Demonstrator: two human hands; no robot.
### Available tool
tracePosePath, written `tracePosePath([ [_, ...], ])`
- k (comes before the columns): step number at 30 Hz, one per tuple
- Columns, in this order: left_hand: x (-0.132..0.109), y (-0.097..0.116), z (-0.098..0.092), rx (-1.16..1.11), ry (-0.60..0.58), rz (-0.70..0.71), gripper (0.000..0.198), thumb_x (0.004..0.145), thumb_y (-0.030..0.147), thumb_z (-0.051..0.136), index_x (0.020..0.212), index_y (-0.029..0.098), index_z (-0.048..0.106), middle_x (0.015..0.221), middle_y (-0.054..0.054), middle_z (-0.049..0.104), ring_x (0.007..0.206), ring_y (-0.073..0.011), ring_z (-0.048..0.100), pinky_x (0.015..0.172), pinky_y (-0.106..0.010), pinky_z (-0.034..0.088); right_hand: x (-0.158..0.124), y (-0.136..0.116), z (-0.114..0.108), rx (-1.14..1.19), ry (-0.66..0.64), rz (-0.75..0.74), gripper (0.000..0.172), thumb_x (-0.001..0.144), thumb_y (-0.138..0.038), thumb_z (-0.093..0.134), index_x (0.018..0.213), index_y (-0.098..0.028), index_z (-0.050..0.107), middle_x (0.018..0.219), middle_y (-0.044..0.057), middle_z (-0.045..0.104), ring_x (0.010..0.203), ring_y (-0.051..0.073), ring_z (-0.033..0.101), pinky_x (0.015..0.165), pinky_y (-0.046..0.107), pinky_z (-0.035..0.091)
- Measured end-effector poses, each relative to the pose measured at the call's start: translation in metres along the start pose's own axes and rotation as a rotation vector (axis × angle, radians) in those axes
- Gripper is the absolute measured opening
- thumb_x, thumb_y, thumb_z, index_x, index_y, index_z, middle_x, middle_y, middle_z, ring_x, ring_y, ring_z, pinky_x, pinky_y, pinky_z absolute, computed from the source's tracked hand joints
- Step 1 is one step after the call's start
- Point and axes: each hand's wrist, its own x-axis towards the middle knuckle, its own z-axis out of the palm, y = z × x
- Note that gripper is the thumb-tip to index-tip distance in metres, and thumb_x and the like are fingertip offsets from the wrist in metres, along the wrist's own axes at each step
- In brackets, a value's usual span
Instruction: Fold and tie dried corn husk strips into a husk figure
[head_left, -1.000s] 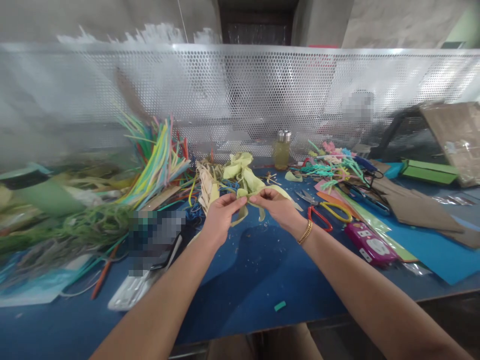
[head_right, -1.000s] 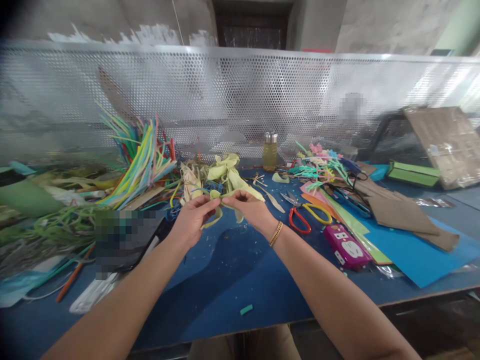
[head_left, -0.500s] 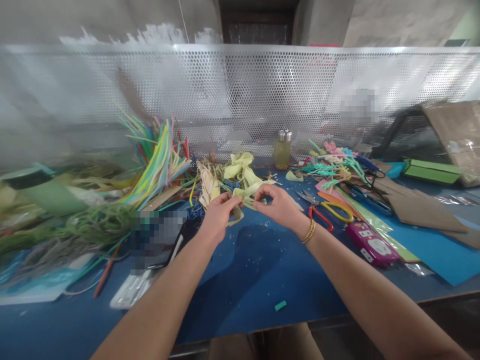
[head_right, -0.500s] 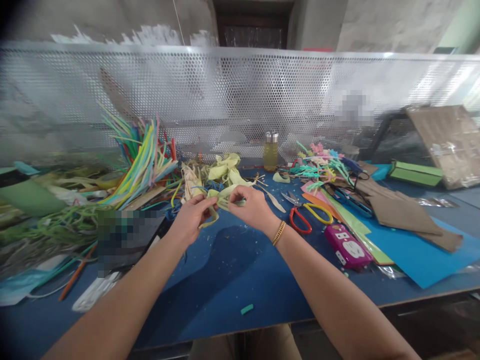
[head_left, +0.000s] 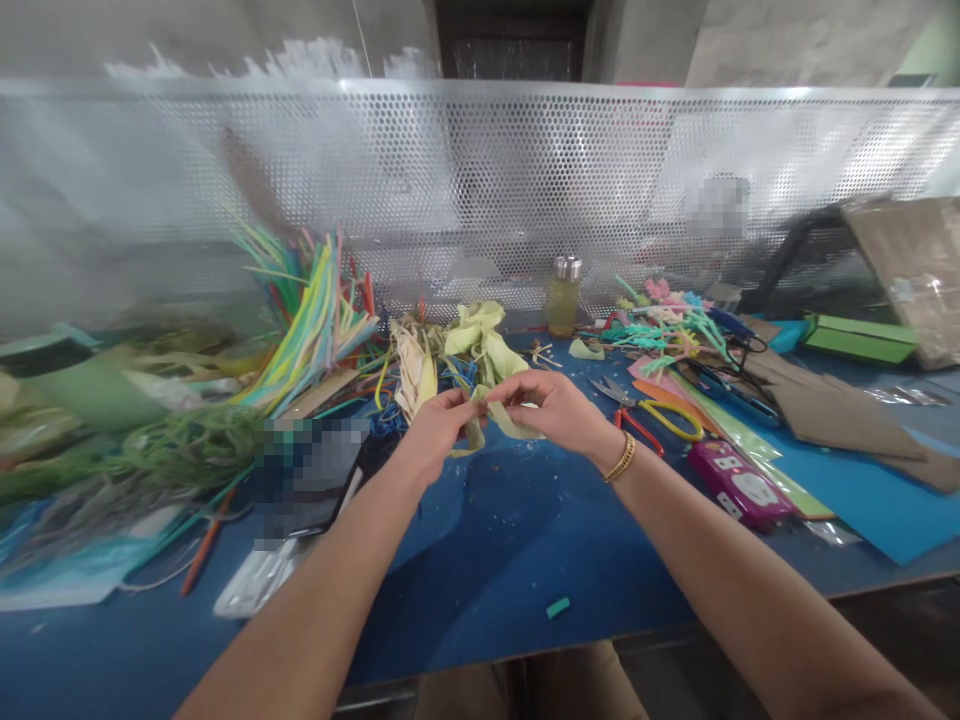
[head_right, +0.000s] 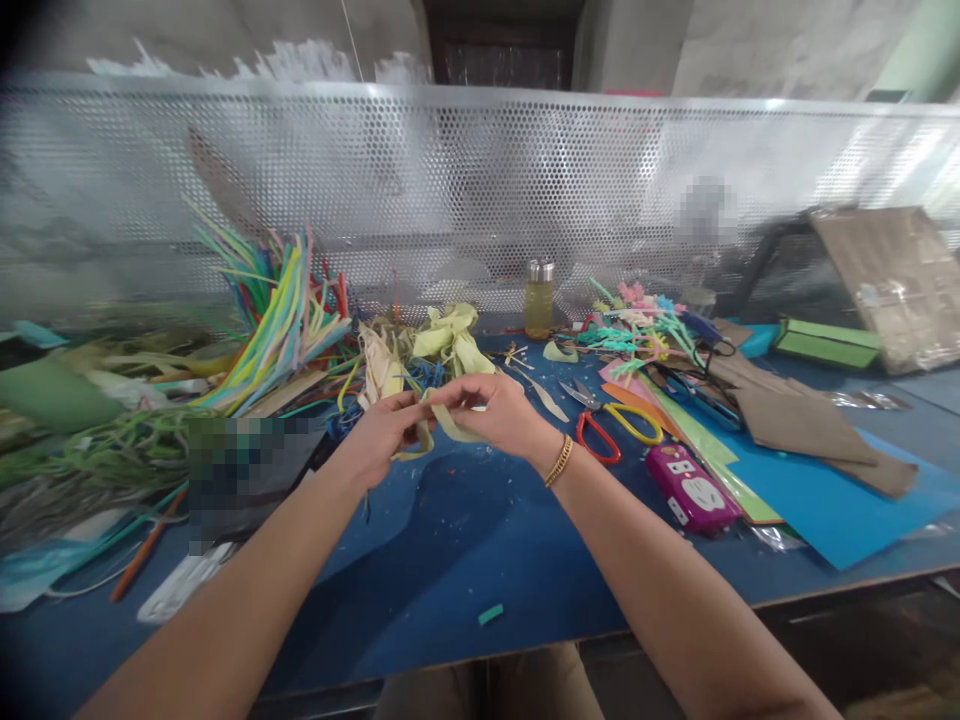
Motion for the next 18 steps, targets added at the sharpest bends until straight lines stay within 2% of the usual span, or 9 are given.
tracePosePath([
  [3, -0.002, 0.001, 0.002, -0.063, -0.088, -0.076, 0.028, 0.058, 0.032, 0.076, 0.061, 0.017, 0.052, 0.059, 0.000, 0.060, 0.046, -0.0070, 0.045, 0.048, -0.022, 0.033, 0.002, 0.005, 0.007, 0.075, 0.129, -0.030, 0.007, 0.075, -0.023, 0.067, 0.080, -0.018, 0.069, 0.079, 0.003, 0.067, 0.072, 0.013, 0.060, 0.067, 0.027, 0.049],
  [6, -0.002, 0.001, 0.003, -0.072, -0.133, -0.114, 0.028, 0.057, 0.029, 0.077, 0.061, 0.016, 0.053, 0.059, 0.000, 0.059, 0.048, -0.0074, 0.047, 0.048, -0.021, 0.034, 0.003, 0.004, 0.007, 0.071, 0.246, -0.089, 0.012, 0.074, -0.029, 0.072, 0.073, -0.019, 0.065, 0.077, 0.001, 0.061, 0.071, 0.011, 0.055, 0.065, 0.027, 0.046],
  [8, -0.002, 0.001, 0.003, -0.050, -0.129, -0.128, 0.027, 0.058, 0.028, 0.077, 0.061, 0.017, 0.053, 0.057, 0.001, 0.058, 0.049, -0.0079, 0.049, 0.047, -0.020, 0.033, 0.003, -0.001, 0.004, 0.097, 0.294, -0.074, 0.016, 0.075, -0.031, 0.073, 0.074, -0.019, 0.063, 0.073, 0.000, 0.058, 0.064, 0.009, 0.051, 0.060, 0.025, 0.043],
  [12, -0.001, 0.001, 0.001, -0.018, -0.102, -0.158, 0.025, 0.062, 0.029, 0.075, 0.062, 0.017, 0.054, 0.057, 0.001, 0.058, 0.044, -0.0066, 0.045, 0.044, -0.020, 0.031, 0.002, -0.010, 0.000, 0.155, 0.311, 0.001, 0.018, 0.079, -0.035, 0.069, 0.082, -0.019, 0.062, 0.061, -0.003, 0.055, 0.054, 0.008, 0.047, 0.053, 0.024, 0.039],
  [15, -0.001, 0.001, 0.000, -0.035, -0.105, -0.163, 0.027, 0.064, 0.031, 0.076, 0.064, 0.016, 0.053, 0.058, 0.001, 0.059, 0.040, -0.0049, 0.041, 0.042, -0.020, 0.029, 0.000, -0.014, 0.000, 0.143, 0.325, -0.020, 0.019, 0.081, -0.037, 0.066, 0.084, -0.020, 0.060, 0.062, -0.004, 0.054, 0.054, 0.008, 0.049, 0.054, 0.023, 0.040],
  [18, -0.002, 0.001, 0.000, -0.109, -0.111, -0.163, 0.031, 0.063, 0.034, 0.079, 0.067, 0.017, 0.053, 0.060, 0.001, 0.059, 0.041, -0.0054, 0.043, 0.041, -0.020, 0.029, -0.001, -0.014, 0.003, 0.065, 0.287, 0.011, 0.019, 0.084, -0.038, 0.062, 0.082, -0.020, 0.058, 0.059, -0.005, 0.049, 0.052, 0.008, 0.044, 0.051, 0.023, 0.038],
])
